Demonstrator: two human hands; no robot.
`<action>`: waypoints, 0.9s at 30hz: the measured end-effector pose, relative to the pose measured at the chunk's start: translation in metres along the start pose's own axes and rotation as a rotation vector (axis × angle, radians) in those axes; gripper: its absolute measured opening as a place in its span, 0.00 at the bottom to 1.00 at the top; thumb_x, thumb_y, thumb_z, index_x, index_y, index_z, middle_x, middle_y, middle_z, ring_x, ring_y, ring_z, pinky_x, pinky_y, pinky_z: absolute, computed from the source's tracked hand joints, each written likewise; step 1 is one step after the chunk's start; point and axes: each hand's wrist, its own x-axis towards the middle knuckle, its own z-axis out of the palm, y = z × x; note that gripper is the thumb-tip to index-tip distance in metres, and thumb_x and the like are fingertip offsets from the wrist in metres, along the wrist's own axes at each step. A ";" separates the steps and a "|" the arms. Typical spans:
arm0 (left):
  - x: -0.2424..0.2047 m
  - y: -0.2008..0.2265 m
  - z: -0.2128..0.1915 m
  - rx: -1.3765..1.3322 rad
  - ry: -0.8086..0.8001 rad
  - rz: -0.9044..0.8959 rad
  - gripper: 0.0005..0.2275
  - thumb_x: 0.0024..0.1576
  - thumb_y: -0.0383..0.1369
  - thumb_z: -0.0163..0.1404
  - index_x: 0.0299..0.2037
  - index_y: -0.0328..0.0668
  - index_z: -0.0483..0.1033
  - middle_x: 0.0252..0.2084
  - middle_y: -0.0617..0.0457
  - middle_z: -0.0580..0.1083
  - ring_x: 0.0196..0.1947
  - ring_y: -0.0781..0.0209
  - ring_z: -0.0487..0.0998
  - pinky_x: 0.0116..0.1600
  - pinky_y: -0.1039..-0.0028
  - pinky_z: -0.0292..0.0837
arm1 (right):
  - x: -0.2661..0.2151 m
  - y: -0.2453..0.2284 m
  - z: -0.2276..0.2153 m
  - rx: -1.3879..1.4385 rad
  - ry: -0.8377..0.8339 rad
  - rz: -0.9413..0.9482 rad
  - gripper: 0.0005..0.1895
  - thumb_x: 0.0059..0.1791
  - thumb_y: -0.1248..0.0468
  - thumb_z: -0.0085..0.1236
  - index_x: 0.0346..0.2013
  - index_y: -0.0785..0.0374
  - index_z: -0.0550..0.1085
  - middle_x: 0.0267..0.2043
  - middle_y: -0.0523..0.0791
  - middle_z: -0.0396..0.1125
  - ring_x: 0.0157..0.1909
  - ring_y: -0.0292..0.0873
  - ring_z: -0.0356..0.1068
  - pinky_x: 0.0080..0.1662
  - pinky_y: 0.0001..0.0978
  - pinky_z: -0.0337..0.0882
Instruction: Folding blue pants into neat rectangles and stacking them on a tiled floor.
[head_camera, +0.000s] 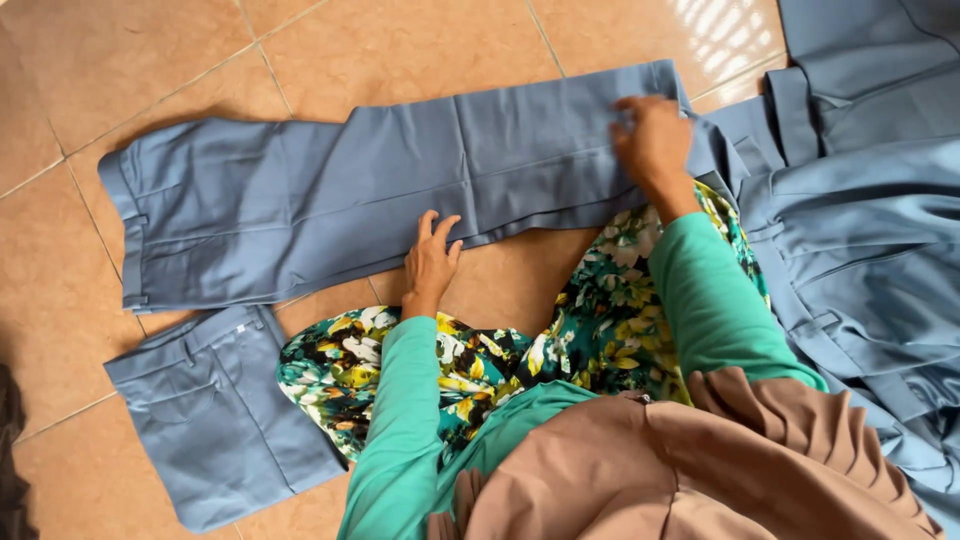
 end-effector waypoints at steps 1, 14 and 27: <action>0.002 0.002 -0.001 0.064 0.047 0.056 0.17 0.60 0.35 0.54 0.59 0.61 0.71 0.64 0.52 0.62 0.45 0.39 0.76 0.43 0.48 0.76 | -0.002 0.006 -0.017 -0.040 0.014 0.187 0.20 0.48 0.49 0.64 0.55 0.41 0.76 0.51 0.43 0.71 0.54 0.51 0.69 0.47 0.56 0.68; 0.006 0.001 -0.004 -0.041 0.367 0.106 0.07 0.61 0.32 0.49 0.48 0.50 0.75 0.47 0.55 0.78 0.35 0.51 0.81 0.37 0.55 0.74 | -0.022 0.000 -0.064 0.172 -0.357 0.723 0.39 0.47 0.67 0.47 0.72 0.43 0.53 0.62 0.58 0.54 0.61 0.66 0.62 0.59 0.58 0.63; -0.009 0.027 -0.038 -0.140 0.715 0.251 0.06 0.60 0.22 0.51 0.44 0.42 0.77 0.42 0.51 0.76 0.41 0.53 0.79 0.47 0.66 0.76 | -0.033 0.015 -0.119 0.714 0.025 0.518 0.46 0.37 0.79 0.56 0.69 0.48 0.67 0.29 0.40 0.58 0.31 0.38 0.63 0.32 0.33 0.71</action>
